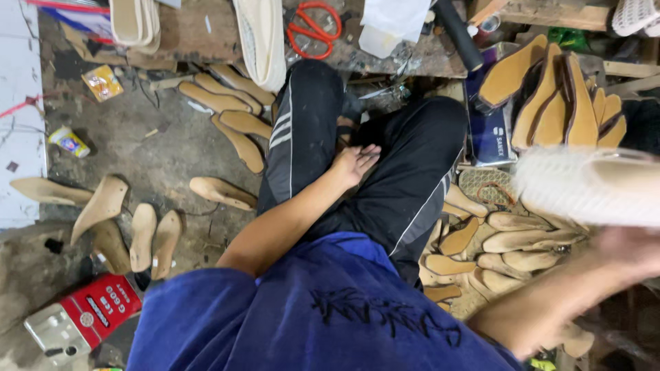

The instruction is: The person presses a white textured sole onto a shoe upper, then uses a curved metal tool to press and smooth the edges of the sole. The person handles multiple shoe uppers and soles, placing them on a nearby table and floor.

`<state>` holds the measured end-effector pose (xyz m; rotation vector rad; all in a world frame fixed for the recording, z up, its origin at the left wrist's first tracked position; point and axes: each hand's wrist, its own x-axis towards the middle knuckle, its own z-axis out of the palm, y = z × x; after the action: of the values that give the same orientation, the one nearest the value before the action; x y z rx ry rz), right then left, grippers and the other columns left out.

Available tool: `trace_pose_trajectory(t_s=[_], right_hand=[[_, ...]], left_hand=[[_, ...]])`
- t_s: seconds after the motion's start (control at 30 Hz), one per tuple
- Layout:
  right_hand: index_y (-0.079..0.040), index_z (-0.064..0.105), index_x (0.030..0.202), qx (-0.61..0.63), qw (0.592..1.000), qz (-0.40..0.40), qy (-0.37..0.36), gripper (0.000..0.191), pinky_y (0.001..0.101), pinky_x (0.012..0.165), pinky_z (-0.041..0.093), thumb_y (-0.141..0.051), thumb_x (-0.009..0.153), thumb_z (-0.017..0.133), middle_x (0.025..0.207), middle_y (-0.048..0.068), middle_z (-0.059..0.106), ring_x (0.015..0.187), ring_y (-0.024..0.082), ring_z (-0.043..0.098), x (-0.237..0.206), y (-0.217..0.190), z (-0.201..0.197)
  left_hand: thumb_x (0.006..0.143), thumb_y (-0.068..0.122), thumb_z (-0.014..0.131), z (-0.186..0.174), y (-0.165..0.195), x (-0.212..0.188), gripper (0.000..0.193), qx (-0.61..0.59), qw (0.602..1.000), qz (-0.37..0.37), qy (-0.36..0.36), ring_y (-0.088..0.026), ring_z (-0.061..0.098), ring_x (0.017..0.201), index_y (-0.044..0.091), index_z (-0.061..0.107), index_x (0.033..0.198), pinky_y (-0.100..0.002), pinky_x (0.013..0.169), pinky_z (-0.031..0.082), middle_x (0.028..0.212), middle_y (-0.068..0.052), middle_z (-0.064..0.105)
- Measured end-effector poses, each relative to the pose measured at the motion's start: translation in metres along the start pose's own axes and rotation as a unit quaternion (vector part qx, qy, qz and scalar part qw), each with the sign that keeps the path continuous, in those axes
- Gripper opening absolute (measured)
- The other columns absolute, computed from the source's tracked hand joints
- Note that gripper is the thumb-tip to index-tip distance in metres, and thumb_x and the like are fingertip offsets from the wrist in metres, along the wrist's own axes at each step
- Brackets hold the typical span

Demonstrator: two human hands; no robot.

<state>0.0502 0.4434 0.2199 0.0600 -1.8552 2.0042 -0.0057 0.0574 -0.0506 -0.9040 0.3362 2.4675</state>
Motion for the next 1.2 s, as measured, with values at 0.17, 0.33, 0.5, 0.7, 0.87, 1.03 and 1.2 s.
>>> trace_pose_trajectory(t_s=[0.17, 0.33, 0.5, 0.7, 0.87, 1.03, 1.2], right_hand=[[-0.012, 0.040, 0.157, 0.245, 0.959, 0.107, -0.091, 0.050, 0.0363, 0.118, 0.048, -0.017, 0.108, 0.049, 0.146, 0.011, 0.056, 0.134, 0.026, 0.057, -0.069, 0.085, 0.132], [-0.011, 0.043, 0.164, -0.108, 0.962, 0.194, -0.159, 0.059, 0.0338, 0.116, 0.043, -0.019, 0.109, 0.065, 0.157, 0.019, 0.053, 0.136, 0.026, 0.053, -0.083, 0.148, 0.219], [-0.012, 0.042, 0.157, -0.334, 0.914, 0.142, -0.183, 0.067, 0.0376, 0.110, 0.048, -0.027, 0.100, 0.073, 0.142, 0.022, 0.063, 0.131, 0.030, 0.063, -0.093, 0.157, 0.249], [-0.013, 0.046, 0.156, -0.338, 0.911, 0.131, -0.198, 0.067, 0.0392, 0.111, 0.049, -0.028, 0.098, 0.076, 0.140, 0.022, 0.066, 0.131, 0.032, 0.065, -0.092, 0.152, 0.259], [-0.012, 0.046, 0.155, -0.387, 0.888, 0.073, -0.237, 0.069, 0.0419, 0.108, 0.048, -0.030, 0.096, 0.078, 0.137, 0.025, 0.066, 0.128, 0.037, 0.063, -0.096, 0.135, 0.271], [-0.007, 0.051, 0.146, -0.438, 0.841, 0.167, -0.270, 0.054, 0.0428, 0.093, 0.051, -0.036, 0.103, 0.068, 0.119, 0.021, 0.068, 0.107, 0.034, 0.064, -0.088, 0.127, 0.283], [0.003, 0.070, 0.115, -0.126, 0.878, 0.412, -0.210, 0.046, 0.0379, 0.076, 0.054, -0.041, 0.110, 0.058, 0.101, 0.009, 0.072, 0.084, 0.019, 0.067, -0.041, 0.139, 0.294]], left_hand=[[0.101, 0.030, 0.046, 0.001, 0.009, -0.015, 0.035, 0.030, 0.999, 0.034, -0.010, -0.034, 0.064, 0.115, 0.001, 0.058, 0.117, -0.050, 0.106, 0.052, 0.122, -0.019, 0.067], [0.097, 0.045, 0.048, -0.003, 0.012, -0.015, 0.052, 0.033, 0.998, 0.054, -0.025, -0.033, 0.061, 0.121, 0.005, 0.059, 0.128, -0.048, 0.106, 0.046, 0.132, -0.015, 0.066], [0.102, 0.047, 0.044, -0.001, 0.012, -0.014, 0.057, 0.005, 0.995, 0.094, 0.025, -0.035, 0.050, 0.131, 0.011, 0.042, 0.146, -0.051, 0.112, 0.039, 0.148, -0.017, 0.054], [0.102, 0.053, 0.040, -0.002, 0.012, -0.017, 0.058, 0.039, 0.997, 0.061, 0.038, -0.032, 0.049, 0.133, 0.017, 0.041, 0.148, -0.053, 0.112, 0.039, 0.157, -0.014, 0.045], [0.105, 0.047, 0.044, -0.001, 0.013, -0.016, 0.057, 0.093, 0.992, 0.056, 0.057, -0.033, 0.054, 0.120, 0.006, 0.049, 0.144, -0.049, 0.104, 0.044, 0.135, -0.017, 0.057], [0.100, 0.032, 0.049, 0.008, 0.022, -0.028, 0.046, 0.137, 0.987, 0.068, 0.047, -0.034, 0.066, 0.103, 0.005, 0.055, 0.135, -0.050, 0.088, 0.056, 0.117, -0.020, 0.068], [0.097, 0.018, 0.059, 0.025, 0.028, -0.030, 0.047, 0.503, 0.791, 0.299, 0.176, -0.032, 0.068, 0.104, -0.001, 0.047, 0.138, -0.042, 0.088, 0.055, 0.120, -0.024, 0.066]])
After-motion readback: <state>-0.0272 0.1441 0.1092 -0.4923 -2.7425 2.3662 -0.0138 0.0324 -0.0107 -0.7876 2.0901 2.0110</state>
